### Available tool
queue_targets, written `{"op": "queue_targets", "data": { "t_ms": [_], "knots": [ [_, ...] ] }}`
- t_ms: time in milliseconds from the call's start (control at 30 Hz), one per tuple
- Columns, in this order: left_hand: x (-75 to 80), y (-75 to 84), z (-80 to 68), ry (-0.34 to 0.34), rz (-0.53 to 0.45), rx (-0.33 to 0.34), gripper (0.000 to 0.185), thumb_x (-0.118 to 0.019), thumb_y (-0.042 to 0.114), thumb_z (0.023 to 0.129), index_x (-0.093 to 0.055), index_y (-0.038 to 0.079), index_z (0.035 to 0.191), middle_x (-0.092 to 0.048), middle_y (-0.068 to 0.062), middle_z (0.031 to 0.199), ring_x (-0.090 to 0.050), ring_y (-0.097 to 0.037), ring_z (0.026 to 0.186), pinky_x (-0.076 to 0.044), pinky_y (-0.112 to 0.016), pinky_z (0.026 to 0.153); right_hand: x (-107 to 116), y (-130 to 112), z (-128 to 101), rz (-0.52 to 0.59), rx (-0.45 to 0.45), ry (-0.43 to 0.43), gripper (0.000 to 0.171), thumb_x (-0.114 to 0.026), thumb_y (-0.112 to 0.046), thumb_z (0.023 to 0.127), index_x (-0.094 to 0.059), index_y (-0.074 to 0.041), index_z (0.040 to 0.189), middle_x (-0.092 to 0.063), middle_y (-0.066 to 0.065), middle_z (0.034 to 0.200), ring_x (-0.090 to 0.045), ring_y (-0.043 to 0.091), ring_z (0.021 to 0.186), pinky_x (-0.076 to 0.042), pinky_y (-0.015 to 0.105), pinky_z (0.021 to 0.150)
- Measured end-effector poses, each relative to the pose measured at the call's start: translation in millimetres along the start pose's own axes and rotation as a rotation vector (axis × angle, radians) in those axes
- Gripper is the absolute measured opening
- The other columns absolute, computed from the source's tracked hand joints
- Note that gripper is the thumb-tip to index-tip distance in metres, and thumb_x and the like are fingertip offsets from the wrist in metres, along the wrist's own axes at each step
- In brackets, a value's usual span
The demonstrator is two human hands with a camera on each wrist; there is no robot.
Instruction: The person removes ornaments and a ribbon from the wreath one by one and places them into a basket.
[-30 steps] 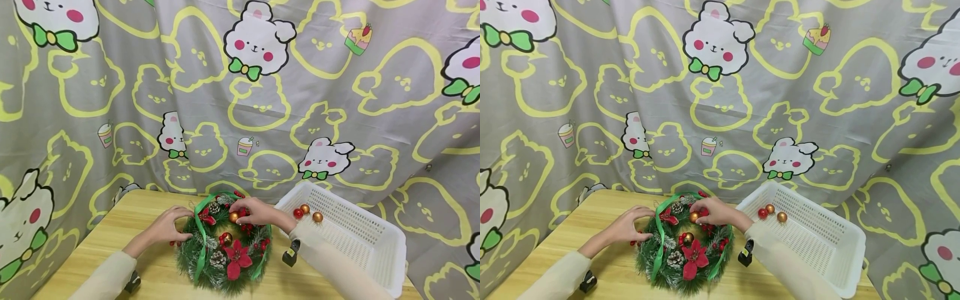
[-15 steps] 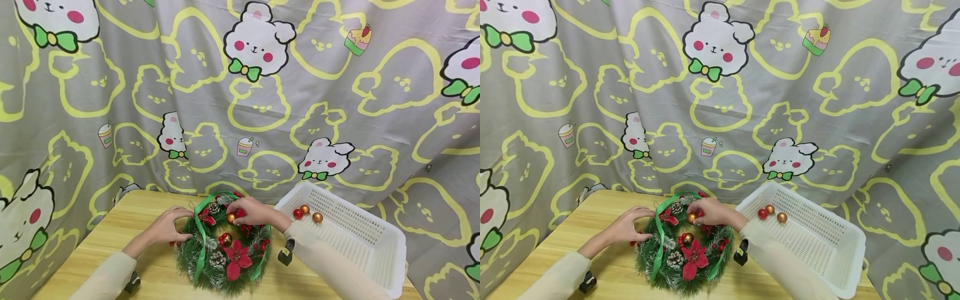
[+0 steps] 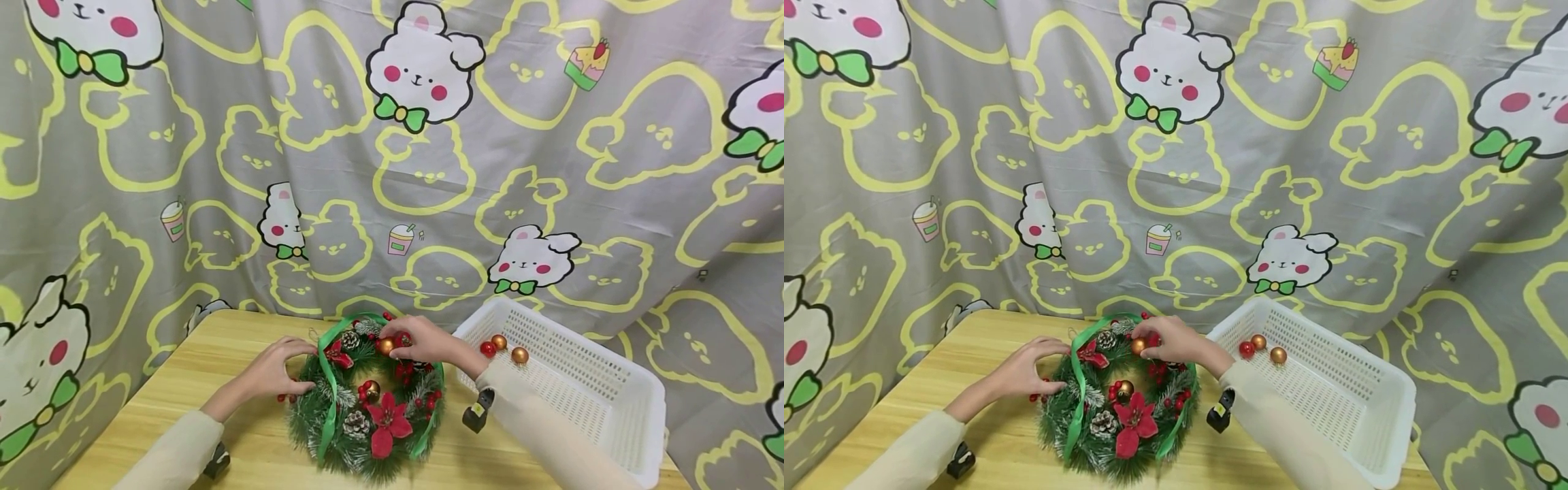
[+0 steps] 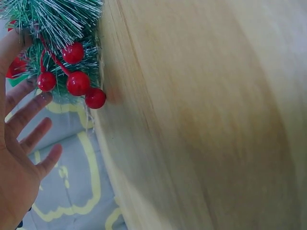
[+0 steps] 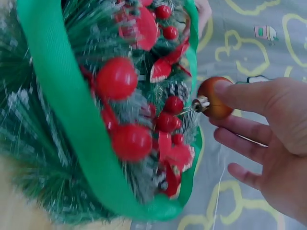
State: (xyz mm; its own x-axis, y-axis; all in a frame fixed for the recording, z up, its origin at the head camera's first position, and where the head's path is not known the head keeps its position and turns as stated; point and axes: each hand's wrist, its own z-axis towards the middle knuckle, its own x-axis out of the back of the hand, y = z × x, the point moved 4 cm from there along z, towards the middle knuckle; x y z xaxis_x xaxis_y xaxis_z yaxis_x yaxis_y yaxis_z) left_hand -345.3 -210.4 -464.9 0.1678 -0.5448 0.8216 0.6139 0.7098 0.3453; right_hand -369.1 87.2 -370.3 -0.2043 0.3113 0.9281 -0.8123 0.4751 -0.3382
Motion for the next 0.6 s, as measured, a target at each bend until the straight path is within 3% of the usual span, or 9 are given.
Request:
{"op": "queue_targets", "data": {
  "t_ms": [100,233,467,600],
  "knots": [
    [0.8,0.5,-0.1,0.002,0.001,-0.001,0.056,-0.090,0.039,0.073,-0.073,0.018,0.123,-0.071,-0.001,0.123,-0.062,-0.031,0.119,-0.055,-0.057,0.094,5,5,-4,-0.070,-0.019,0.060,0.033,-0.076,-0.015,0.092,-0.070,-0.007,0.124,-0.073,0.005,0.120,-0.067,0.023,0.108,-0.054,0.047,0.095],
    [0.7,0.2,-0.3,0.000,-0.003,0.000,0.056,-0.090,0.040,0.073,-0.073,0.018,0.122,-0.071,-0.001,0.123,-0.062,-0.031,0.119,-0.054,-0.057,0.094,5,12,-8,-0.108,-0.045,0.064,0.035,-0.077,-0.016,0.092,-0.070,-0.007,0.124,-0.074,0.004,0.119,-0.068,0.022,0.109,-0.054,0.047,0.097],
    [-0.4,-0.7,0.4,-0.001,-0.001,0.002,0.056,-0.089,0.040,0.073,-0.073,0.019,0.122,-0.071,-0.001,0.124,-0.062,-0.031,0.120,-0.054,-0.057,0.095,7,15,-18,0.088,-0.090,0.007,0.033,-0.074,-0.012,0.094,-0.069,-0.003,0.124,-0.073,0.008,0.119,-0.068,0.025,0.113,-0.055,0.050,0.099],
    [-0.1,-0.6,0.5,0.001,-0.004,0.001,0.056,-0.090,0.039,0.073,-0.073,0.018,0.122,-0.071,-0.002,0.124,-0.062,-0.031,0.119,-0.054,-0.057,0.094,7,16,-24,0.117,-0.095,-0.017,0.032,-0.074,-0.011,0.093,-0.069,-0.005,0.124,-0.073,0.007,0.118,-0.068,0.025,0.112,-0.055,0.051,0.098]
  ]
}}
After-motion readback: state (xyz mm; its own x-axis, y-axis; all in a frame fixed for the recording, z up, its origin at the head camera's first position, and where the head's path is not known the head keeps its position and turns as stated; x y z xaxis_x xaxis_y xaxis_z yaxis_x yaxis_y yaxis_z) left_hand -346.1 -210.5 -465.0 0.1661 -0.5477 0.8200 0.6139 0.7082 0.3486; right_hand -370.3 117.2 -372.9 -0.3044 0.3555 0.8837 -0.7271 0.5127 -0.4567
